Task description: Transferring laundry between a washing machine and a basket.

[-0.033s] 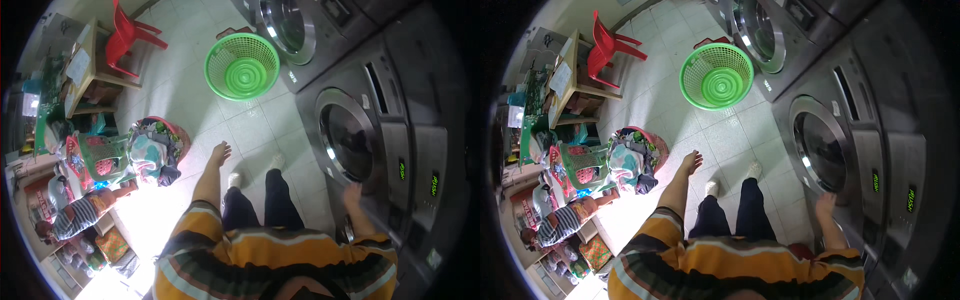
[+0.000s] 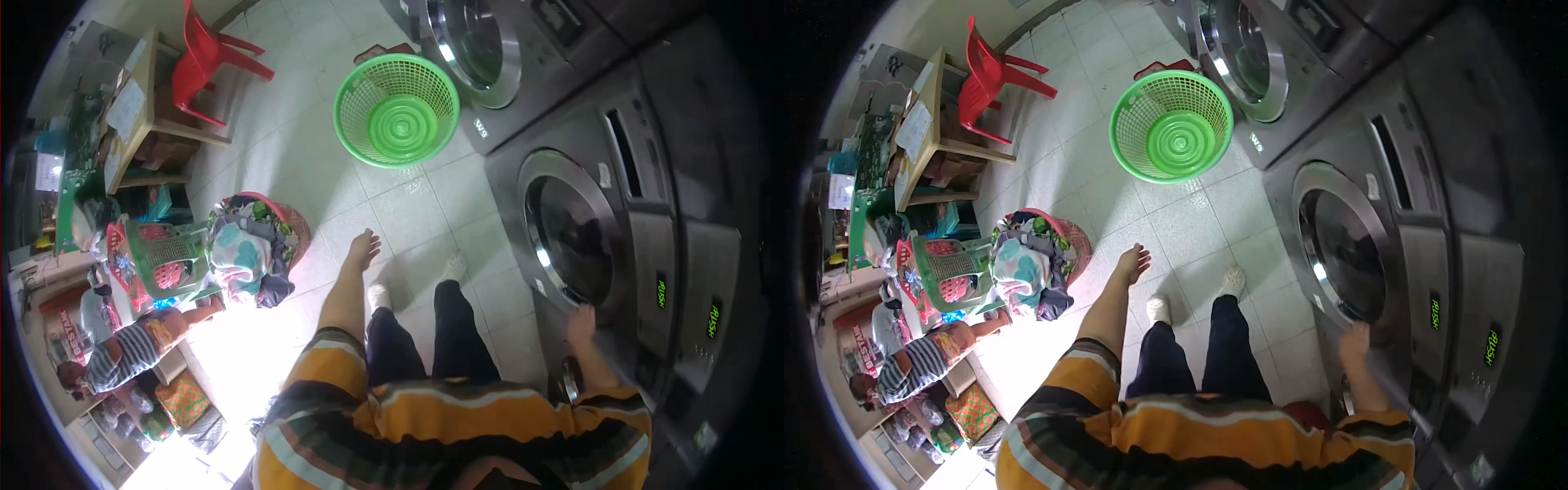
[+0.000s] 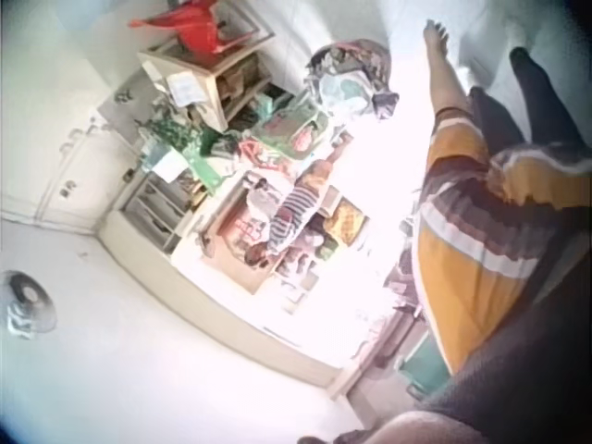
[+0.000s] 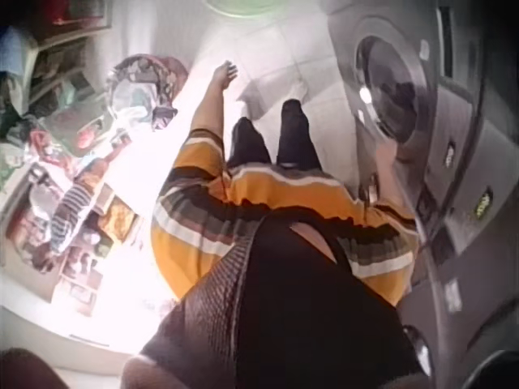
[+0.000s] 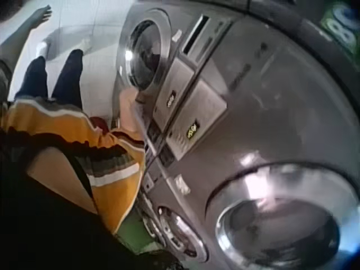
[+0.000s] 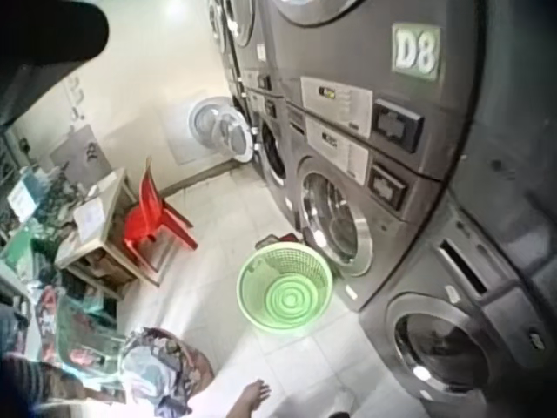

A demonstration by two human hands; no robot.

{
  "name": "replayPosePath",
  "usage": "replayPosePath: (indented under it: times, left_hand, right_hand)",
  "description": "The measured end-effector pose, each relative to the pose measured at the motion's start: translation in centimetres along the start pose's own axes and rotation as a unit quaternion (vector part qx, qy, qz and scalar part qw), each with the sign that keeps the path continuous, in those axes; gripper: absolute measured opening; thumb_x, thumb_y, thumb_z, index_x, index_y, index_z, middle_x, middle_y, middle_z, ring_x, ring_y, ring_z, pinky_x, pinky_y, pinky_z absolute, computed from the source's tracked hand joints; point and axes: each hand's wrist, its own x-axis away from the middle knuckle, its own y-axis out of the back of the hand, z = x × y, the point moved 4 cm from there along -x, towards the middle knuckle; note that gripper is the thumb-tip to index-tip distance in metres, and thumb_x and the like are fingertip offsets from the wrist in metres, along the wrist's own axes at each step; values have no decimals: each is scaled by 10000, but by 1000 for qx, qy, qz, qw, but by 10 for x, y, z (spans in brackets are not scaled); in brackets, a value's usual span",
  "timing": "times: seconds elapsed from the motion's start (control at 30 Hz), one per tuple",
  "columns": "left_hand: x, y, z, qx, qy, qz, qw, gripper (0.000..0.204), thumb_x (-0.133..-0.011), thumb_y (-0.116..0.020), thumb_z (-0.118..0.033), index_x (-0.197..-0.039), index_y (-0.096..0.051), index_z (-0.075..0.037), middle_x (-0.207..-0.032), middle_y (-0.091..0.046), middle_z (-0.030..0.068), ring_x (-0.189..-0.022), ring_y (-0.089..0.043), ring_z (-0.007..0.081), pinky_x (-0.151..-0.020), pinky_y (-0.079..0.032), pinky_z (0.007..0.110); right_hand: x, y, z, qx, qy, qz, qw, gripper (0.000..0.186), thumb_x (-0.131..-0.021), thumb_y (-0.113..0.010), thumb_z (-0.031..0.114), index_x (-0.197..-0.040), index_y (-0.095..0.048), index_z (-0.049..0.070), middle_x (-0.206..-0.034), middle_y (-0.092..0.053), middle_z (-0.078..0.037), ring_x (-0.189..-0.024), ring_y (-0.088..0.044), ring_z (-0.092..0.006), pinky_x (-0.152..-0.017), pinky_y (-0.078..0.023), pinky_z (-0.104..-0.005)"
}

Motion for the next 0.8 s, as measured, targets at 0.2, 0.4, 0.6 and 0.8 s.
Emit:
replayPosePath:
  times: [0.2, 0.4, 0.6, 0.8]
  left_hand:
    - [-158, -61, -30, 152, -18, -77, 985, 684, -919, -503, -463, -1383, -264, -21, -1367, -343, 174, -1153, -437, 325, -932, -436, 450]
    - [-263, -113, -88, 324, -62, -2, 944, 629, -919, -526, -409, -1379, -271, -64, -1363, -367, 190, -1194, -421, 379, -985, -396, 507]
    - [-227, -126, -96, 299, -127, -138, 936, 448, -866, -606, -120, -1249, -380, -58, -1132, -532, 136, -989, -584, 290, -829, -525, 437]
    - [-141, -56, -18, 426, -85, -258, 863, 536, -723, -550, 70, -1236, -400, 21, -1101, -545, 155, -939, -588, 292, -748, -528, 420]
  right_hand:
    - [-41, -15, -1, -23, -55, 144, 988, 410, -878, -443, 208, -1259, -515, 72, -1244, -518, -130, -1209, -430, -273, -1087, -218, -423]
    - [-73, -26, 5, 39, -107, 192, 975, 359, -884, -453, 211, -1214, -523, 89, -1163, -544, -89, -1110, -482, -233, -975, -314, -398]
    - [-71, -36, 0, 24, -126, 214, 969, 509, -816, -622, 378, -1204, -515, 67, -1205, -532, -101, -1130, -486, -253, -966, -336, -399]
    - [-73, -53, -3, -12, -100, 254, 962, 581, -803, -631, 401, -1250, -497, 55, -1305, -490, -117, -1228, -439, -268, -1009, -338, -404]
